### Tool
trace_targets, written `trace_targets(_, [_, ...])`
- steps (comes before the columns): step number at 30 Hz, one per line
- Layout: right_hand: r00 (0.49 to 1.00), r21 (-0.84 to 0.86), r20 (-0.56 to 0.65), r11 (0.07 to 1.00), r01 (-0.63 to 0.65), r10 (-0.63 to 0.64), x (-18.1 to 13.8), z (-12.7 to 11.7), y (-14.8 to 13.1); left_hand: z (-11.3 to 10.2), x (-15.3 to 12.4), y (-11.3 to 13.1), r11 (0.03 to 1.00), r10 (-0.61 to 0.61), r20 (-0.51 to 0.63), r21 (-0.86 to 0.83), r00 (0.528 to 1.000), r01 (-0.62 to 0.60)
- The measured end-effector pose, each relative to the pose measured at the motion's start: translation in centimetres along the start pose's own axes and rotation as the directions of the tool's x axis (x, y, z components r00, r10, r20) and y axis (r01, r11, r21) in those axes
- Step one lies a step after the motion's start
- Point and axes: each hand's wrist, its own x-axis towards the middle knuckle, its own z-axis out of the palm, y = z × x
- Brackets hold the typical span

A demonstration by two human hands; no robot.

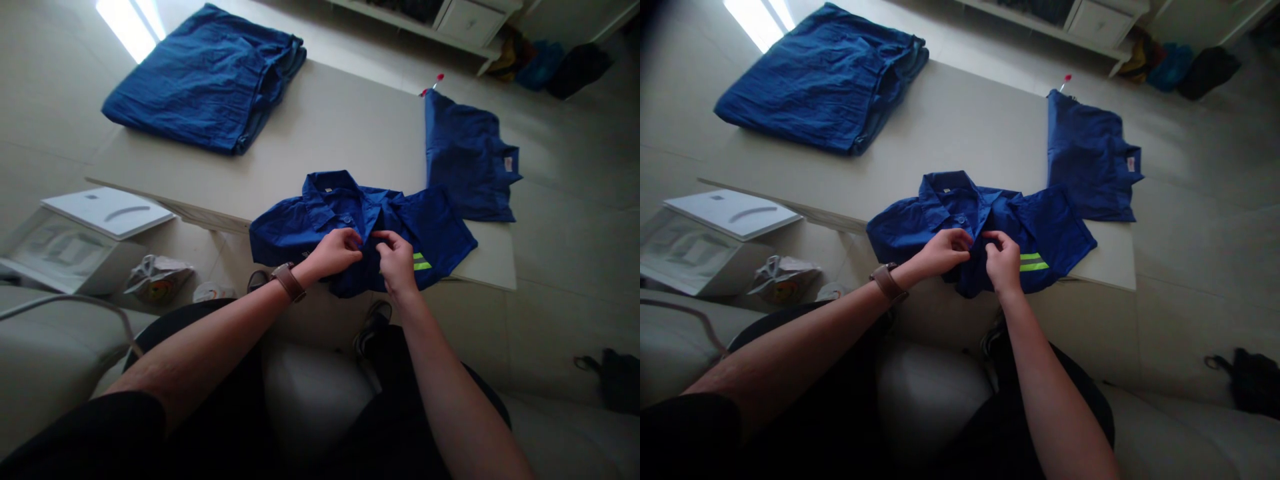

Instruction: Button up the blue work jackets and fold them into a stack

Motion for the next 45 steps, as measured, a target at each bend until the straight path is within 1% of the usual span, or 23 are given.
trace_targets(3, [0.995, 0.077, -0.024, 0.993, -0.091, 0.093, 0.0, 0.0, -0.2, -0.6, 0.7, -0.3, 0.993, -0.117, -0.142, -0.034, 0.983, 0.114])
trace_targets(5, [0.992, 0.110, -0.037, 0.987, -0.119, 0.124, -0.1, 0.1, -0.5, -1.0, 1.3, -0.7, 0.986, -0.166, -0.233, -0.074, 0.958, 0.153])
trace_targets(6, [0.991, 0.118, -0.047, 0.986, -0.121, 0.127, -0.2, 0.2, -0.6, -1.2, 1.6, -1.0, 0.983, -0.181, -0.255, -0.082, 0.950, 0.165])
trace_targets(7, [0.991, 0.124, -0.055, 0.985, -0.117, 0.125, -0.2, 0.2, -0.8, -1.3, 1.8, -1.2, 0.981, -0.193, -0.253, -0.075, 0.948, 0.179])
trace_targets(9, [0.991, 0.141, -0.056, 0.984, -0.110, 0.118, -0.4, 0.4, -1.0, -1.6, 2.2, -1.8, 0.978, -0.207, -0.198, -0.014, 0.958, 0.208])
trace_targets(11, [0.992, 0.175, -0.034, 0.978, -0.111, 0.118, -0.4, 0.5, -1.1, -1.7, 2.3, -2.1, 0.977, -0.167, -0.160, 0.108, 0.973, 0.186])
trace_targets(12, [0.993, 0.189, -0.023, 0.976, -0.111, 0.118, -0.5, 0.5, -1.1, -1.8, 2.2, -2.2, 0.970, -0.126, -0.170, 0.183, 0.977, 0.157])
trace_targets(14, [0.993, 0.199, -0.008, 0.974, -0.110, 0.114, -0.5, 0.6, -1.0, -2.0, 1.9, -2.1, 0.937, -0.043, -0.225, 0.330, 0.973, 0.118])
trace_targets(16, [0.994, 0.183, 0.002, 0.978, -0.105, 0.107, -0.6, 0.6, -0.9, -2.3, 1.6, -1.9, 0.891, -0.018, -0.258, 0.435, 0.966, 0.133])
trace_targets(19, [0.995, 0.162, 0.015, 0.981, -0.104, 0.103, -0.7, 0.7, -0.9, -2.9, 1.4, -1.8, 0.849, -0.026, -0.220, 0.510, 0.975, 0.138])
trace_targets(23, [0.997, 0.150, 0.034, 0.986, -0.077, 0.073, -0.8, 0.7, -0.9, -3.5, 1.8, -1.8, 0.822, 0.058, -0.190, 0.566, 0.980, 0.061])
trace_targets(25, [0.998, 0.114, 0.043, 0.993, -0.042, 0.038, -0.8, 0.7, -0.7, -3.5, 2.0, -1.7, 0.837, 0.092, -0.163, 0.548, 0.982, 0.013])
trace_targets(30, [1.000, 0.035, 0.030, 0.999, -0.001, 0.000, -0.8, 0.7, -0.5, -3.0, 1.1, 0.0, 0.912, 0.158, -0.091, 0.396, 0.983, -0.110])
trace_targets(36, [0.995, -0.040, 0.019, 0.994, 0.099, -0.098, -1.1, 0.5, -1.6, -2.6, -0.1, 2.3, 0.956, 0.194, -0.121, 0.246, 0.974, -0.160])
trace_targets(40, [0.986, -0.094, 0.046, 0.982, 0.161, -0.157, -1.4, 0.4, -2.1, -2.7, -0.3, 2.6, 0.952, 0.199, -0.100, 0.254, 0.975, -0.169])
trace_targets(45, [0.984, -0.127, 0.022, 0.975, 0.180, -0.179, -1.5, 0.4, -1.8, -2.6, -0.3, 2.2, 0.938, 0.218, -0.099, 0.296, 0.971, -0.181])
